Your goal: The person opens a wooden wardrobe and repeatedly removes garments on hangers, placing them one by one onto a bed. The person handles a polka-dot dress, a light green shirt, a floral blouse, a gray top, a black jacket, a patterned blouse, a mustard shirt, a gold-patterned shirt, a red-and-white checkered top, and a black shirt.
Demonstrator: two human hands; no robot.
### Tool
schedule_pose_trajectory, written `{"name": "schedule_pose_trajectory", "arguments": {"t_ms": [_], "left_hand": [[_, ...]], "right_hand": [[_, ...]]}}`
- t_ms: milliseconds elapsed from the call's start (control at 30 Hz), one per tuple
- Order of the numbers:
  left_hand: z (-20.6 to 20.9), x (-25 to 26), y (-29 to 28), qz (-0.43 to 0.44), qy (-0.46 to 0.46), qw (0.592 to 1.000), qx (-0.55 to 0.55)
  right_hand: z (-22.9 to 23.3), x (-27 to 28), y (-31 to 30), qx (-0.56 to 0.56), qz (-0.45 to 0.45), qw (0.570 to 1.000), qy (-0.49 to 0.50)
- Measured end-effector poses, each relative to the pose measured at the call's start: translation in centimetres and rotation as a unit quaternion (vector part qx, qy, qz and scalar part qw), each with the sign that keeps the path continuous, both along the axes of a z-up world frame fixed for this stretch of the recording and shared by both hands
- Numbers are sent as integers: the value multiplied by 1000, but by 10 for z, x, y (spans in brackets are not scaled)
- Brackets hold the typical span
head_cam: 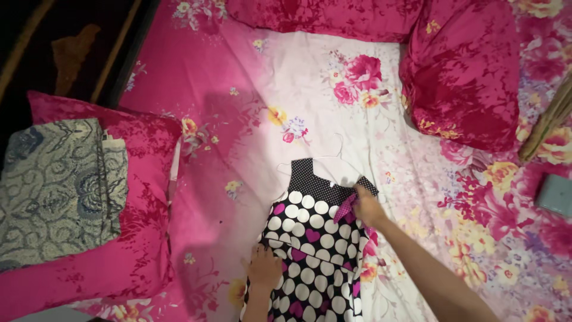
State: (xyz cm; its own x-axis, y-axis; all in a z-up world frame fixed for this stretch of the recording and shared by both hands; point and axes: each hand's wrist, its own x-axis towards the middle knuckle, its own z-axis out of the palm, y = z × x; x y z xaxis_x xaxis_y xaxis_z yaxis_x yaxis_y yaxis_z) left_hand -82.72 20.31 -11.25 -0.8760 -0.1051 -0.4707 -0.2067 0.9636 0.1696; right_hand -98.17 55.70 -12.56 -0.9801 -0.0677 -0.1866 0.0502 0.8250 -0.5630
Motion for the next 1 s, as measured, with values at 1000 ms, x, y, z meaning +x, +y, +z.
{"name": "schedule_pose_trajectory", "arguments": {"t_ms": [1000], "left_hand": [[38, 406, -106, 693, 333, 353, 534]], "right_hand": [[88, 248, -384, -390, 209, 809, -386]]}}
